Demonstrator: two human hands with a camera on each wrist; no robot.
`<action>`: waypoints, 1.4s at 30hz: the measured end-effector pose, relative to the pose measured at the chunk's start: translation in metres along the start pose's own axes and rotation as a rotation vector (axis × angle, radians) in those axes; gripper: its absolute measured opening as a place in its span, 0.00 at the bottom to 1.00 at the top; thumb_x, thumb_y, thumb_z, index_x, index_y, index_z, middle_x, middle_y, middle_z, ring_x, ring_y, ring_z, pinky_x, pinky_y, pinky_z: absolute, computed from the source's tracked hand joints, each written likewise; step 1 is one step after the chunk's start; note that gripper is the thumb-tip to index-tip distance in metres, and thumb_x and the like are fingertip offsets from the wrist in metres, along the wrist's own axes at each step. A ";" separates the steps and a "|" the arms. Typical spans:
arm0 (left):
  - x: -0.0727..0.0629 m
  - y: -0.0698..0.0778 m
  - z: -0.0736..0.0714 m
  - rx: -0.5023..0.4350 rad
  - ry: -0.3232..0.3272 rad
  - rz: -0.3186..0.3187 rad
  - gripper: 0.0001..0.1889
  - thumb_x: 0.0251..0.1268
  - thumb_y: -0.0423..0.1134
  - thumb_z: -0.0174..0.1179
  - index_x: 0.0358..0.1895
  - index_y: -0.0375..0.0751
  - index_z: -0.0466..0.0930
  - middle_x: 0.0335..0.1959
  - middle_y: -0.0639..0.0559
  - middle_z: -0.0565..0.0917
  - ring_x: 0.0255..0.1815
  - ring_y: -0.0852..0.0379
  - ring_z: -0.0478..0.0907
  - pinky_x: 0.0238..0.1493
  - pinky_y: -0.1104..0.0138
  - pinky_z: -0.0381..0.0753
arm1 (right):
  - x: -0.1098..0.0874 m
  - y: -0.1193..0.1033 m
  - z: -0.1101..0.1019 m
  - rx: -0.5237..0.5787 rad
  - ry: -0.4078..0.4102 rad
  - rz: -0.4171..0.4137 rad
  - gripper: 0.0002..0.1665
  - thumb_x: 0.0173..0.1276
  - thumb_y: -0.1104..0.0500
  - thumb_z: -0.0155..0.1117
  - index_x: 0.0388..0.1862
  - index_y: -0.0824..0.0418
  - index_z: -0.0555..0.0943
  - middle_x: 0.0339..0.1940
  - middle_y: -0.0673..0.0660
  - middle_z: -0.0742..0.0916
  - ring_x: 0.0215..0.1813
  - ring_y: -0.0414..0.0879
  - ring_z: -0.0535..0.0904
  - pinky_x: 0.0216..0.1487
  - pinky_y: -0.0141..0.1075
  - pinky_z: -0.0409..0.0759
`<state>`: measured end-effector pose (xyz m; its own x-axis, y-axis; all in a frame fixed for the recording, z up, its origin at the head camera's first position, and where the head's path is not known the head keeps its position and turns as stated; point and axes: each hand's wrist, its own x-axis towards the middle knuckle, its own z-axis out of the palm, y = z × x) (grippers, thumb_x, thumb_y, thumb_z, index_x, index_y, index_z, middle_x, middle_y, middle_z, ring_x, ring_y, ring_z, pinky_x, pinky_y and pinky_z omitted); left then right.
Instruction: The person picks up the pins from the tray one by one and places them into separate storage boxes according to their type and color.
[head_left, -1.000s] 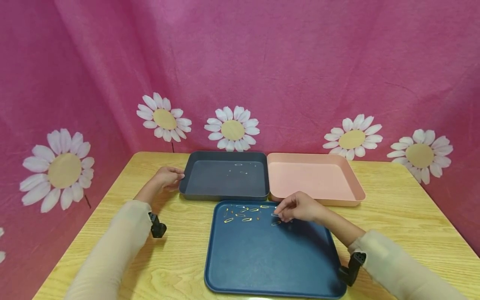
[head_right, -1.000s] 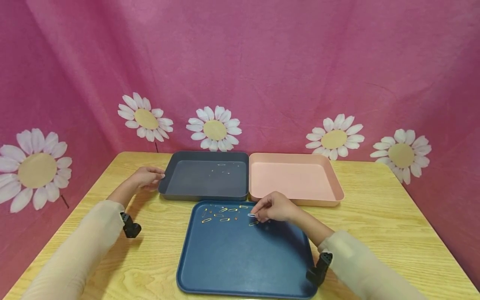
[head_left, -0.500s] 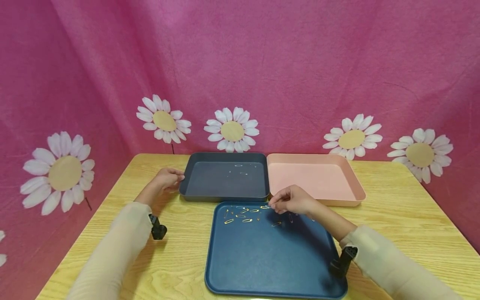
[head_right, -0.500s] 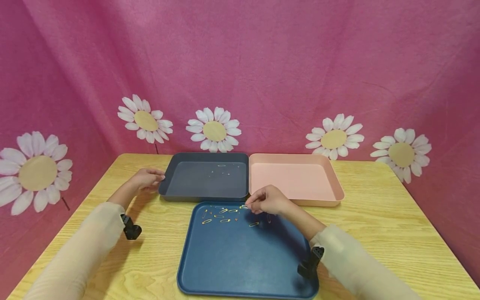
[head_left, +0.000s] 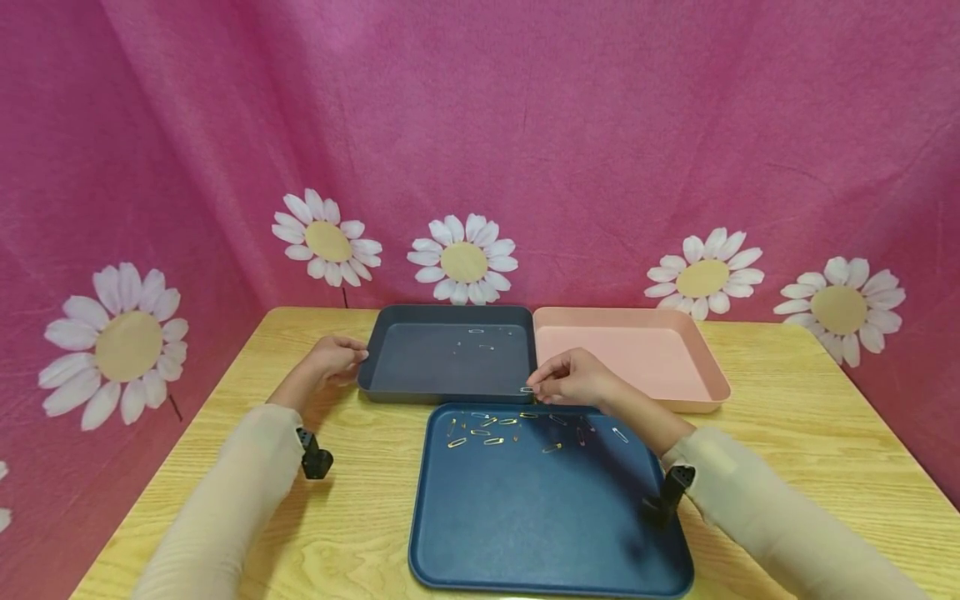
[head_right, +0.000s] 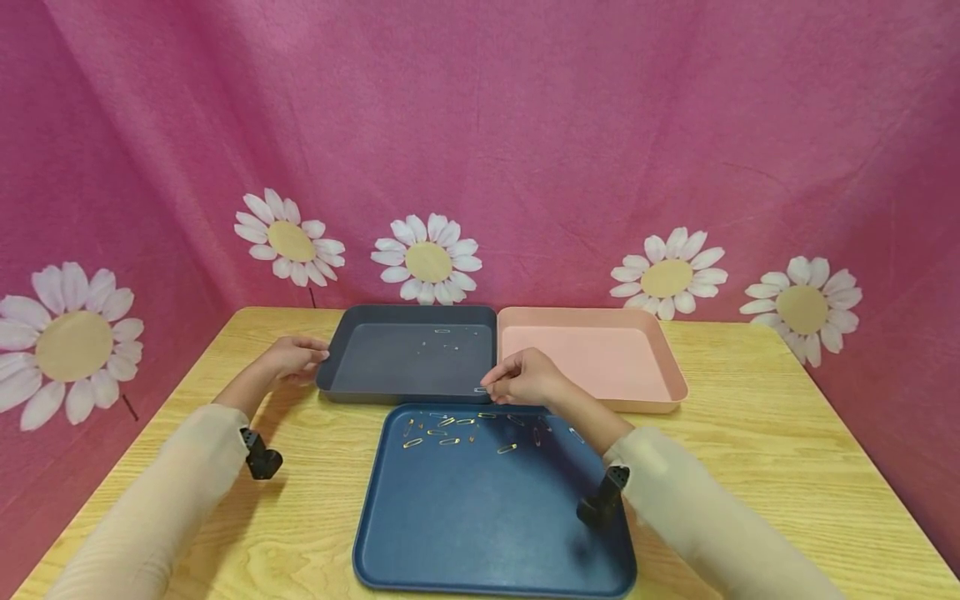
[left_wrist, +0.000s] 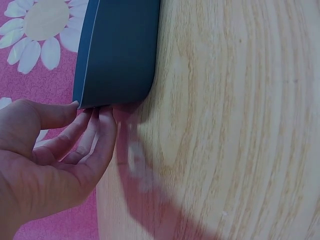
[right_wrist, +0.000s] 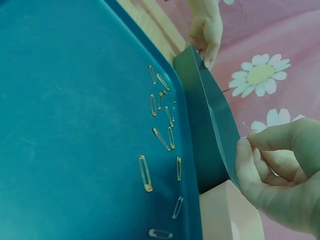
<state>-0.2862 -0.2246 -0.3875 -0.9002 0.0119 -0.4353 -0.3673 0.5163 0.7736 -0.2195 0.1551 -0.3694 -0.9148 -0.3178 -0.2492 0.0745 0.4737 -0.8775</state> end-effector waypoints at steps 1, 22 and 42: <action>0.000 -0.001 0.000 -0.001 0.001 -0.001 0.22 0.74 0.37 0.48 0.66 0.32 0.67 0.50 0.45 0.78 0.36 0.63 0.74 0.41 0.70 0.80 | 0.002 -0.002 0.000 0.000 0.001 0.003 0.13 0.64 0.68 0.64 0.45 0.74 0.83 0.36 0.65 0.89 0.33 0.44 0.84 0.46 0.39 0.85; 0.001 0.000 -0.005 -0.032 0.002 -0.004 0.21 0.72 0.37 0.50 0.65 0.33 0.69 0.52 0.44 0.78 0.40 0.59 0.75 0.42 0.70 0.79 | 0.065 -0.031 -0.011 -0.055 0.038 0.057 0.16 0.64 0.69 0.62 0.50 0.75 0.81 0.50 0.71 0.85 0.31 0.37 0.83 0.49 0.38 0.84; 0.004 -0.002 -0.002 -0.010 0.000 -0.008 0.22 0.74 0.37 0.47 0.67 0.34 0.67 0.59 0.42 0.75 0.39 0.62 0.74 0.44 0.69 0.79 | 0.105 -0.048 -0.023 -0.211 0.127 0.158 0.16 0.60 0.71 0.64 0.48 0.73 0.83 0.47 0.67 0.87 0.29 0.38 0.83 0.50 0.40 0.83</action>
<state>-0.2895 -0.2275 -0.3896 -0.8974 0.0075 -0.4411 -0.3767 0.5076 0.7749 -0.3280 0.1180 -0.3438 -0.9418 -0.1280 -0.3109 0.1475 0.6737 -0.7242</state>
